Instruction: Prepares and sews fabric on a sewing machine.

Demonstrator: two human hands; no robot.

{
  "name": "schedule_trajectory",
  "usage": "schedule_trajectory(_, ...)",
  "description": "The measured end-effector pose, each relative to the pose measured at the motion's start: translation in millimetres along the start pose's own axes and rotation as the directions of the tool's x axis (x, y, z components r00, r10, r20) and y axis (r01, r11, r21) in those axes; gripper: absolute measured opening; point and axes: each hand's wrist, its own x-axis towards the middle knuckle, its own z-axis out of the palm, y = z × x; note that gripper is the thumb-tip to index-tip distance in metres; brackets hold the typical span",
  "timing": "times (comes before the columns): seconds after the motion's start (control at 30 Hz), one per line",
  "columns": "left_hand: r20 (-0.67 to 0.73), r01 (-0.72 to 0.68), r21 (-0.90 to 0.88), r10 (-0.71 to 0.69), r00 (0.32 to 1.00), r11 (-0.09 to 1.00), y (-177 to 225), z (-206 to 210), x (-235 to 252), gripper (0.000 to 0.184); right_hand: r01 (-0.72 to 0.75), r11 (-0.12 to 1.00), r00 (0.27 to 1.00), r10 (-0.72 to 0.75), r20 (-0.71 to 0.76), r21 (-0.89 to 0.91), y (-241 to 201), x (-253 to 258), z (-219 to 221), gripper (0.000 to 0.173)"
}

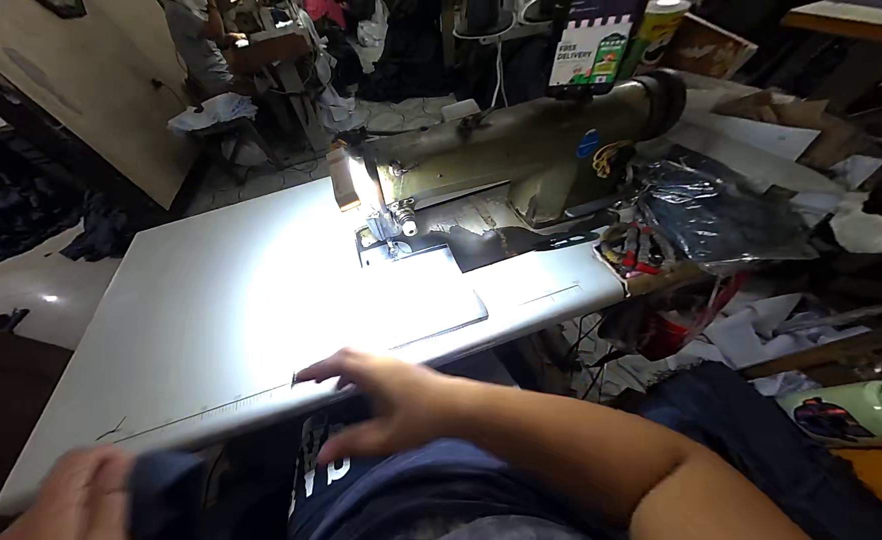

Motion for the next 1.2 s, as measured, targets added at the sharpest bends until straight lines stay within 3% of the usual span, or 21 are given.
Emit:
schedule_trajectory(0.03,0.064,-0.154,0.006,0.153,0.986,0.988,50,-16,11,0.038,0.042,0.998,0.999,-0.043,0.029,0.035,-12,10,15,0.075)
schedule_trajectory(0.07,0.115,-0.263,-0.006,0.262,0.958,0.965,91,-28,15,0.036,0.076,0.996,0.997,-0.077,0.023,0.036,-22,16,26,0.077)
schedule_trajectory(0.13,0.126,-0.413,-0.03,0.413,0.902,0.91,142,-43,17,0.033,0.096,0.995,0.993,-0.097,-0.072,-0.016,-36,16,30,0.057)
schedule_trajectory(0.23,-0.01,-0.538,-0.106,0.54,0.842,0.836,158,-53,28,0.032,0.054,0.987,0.962,-0.092,-0.257,-0.153,-29,0,11,0.027)
schedule_trajectory(0.3,-0.153,-0.596,-0.284,0.578,0.802,0.751,159,-53,34,0.034,0.0,0.98,0.935,-0.071,-0.347,-0.201,-11,-19,1,0.021)
schedule_trajectory(0.43,-0.394,-0.649,-0.645,0.552,0.735,0.404,161,-43,39,0.022,-0.274,0.956,0.864,0.196,-0.464,-0.106,6,-73,-26,0.021)
schedule_trajectory(0.47,-0.398,-0.651,-0.651,0.554,0.731,0.39,159,-40,39,0.025,-0.325,0.938,0.804,0.205,-0.558,-0.123,1,-89,-44,0.021)
schedule_trajectory(0.53,-0.293,-0.656,-0.537,0.611,0.735,0.531,152,-27,36,0.052,-0.354,0.897,0.689,0.058,-0.722,-0.265,-18,-124,-95,0.022)
schedule_trajectory(0.6,-0.144,-0.636,-0.424,0.646,0.75,0.644,150,10,32,0.055,-0.397,0.819,0.627,-0.088,-0.774,-0.415,-42,-156,-137,0.023)
schedule_trajectory(0.67,-0.073,-0.626,-0.341,0.644,0.762,0.701,146,56,27,0.051,-0.486,0.704,0.647,-0.108,-0.755,-0.518,-65,-174,-152,0.022)
schedule_trajectory(0.7,-0.024,-0.607,-0.318,0.634,0.773,0.728,140,71,24,0.044,-0.553,0.634,0.68,-0.031,-0.732,-0.541,-74,-180,-152,0.023)
schedule_trajectory(0.77,0.194,-0.515,-0.399,0.618,0.762,0.759,117,74,19,0.033,-0.648,0.538,0.75,0.326,-0.575,-0.539,-87,-190,-155,0.023)
schedule_trajectory(0.8,0.289,-0.479,-0.47,0.642,0.711,0.742,98,68,19,0.029,-0.65,0.52,0.758,0.487,-0.433,-0.554,-89,-193,-158,0.021)
schedule_trajectory(0.83,0.333,-0.458,-0.555,0.69,0.643,0.694,75,60,22,0.023,-0.617,0.544,0.769,0.573,-0.285,-0.569,-91,-194,-162,0.02)
schedule_trajectory(0.9,0.34,-0.41,-0.677,0.753,0.564,0.612,30,38,35,0.02,-0.482,0.685,0.859,0.491,-0.141,-0.547,-88,-188,-174,0.021)
schedule_trajectory(0.97,0.391,-0.326,-0.668,0.688,0.611,0.669,-4,13,58,0.023,-0.379,0.805,0.924,0.352,-0.148,-0.456,-77,-160,-183,0.018)
schedule_trajectory(1.0,0.435,-0.279,-0.591,0.591,0.68,0.757,-16,4,73,0.021,-0.341,0.828,0.94,0.292,-0.177,-0.446,-63,-139,-185,0.016)
schedule_trajectory(1.07,0.47,-0.159,-0.242,0.259,0.844,0.957,-25,6,111,0.016,-0.337,0.802,0.936,0.225,-0.272,-0.493,-12,-90,-180,0.017)
schedule_trajectory(1.13,0.393,0.088,0.17,-0.15,0.908,0.981,-9,38,146,0.025,-0.444,0.742,0.88,0.254,-0.402,-0.502,54,-45,-163,0.024)
schedule_trajectory(1.17,0.326,0.152,0.267,-0.237,0.915,0.952,6,57,157,0.032,-0.542,0.69,0.827,0.334,-0.453,-0.48,80,-27,-154,0.028)
schedule_trajectory(1.2,0.287,0.135,0.261,-0.211,0.934,0.956,21,76,164,0.034,-0.628,0.638,0.768,0.418,-0.484,-0.445,98,-14,-146,0.031)
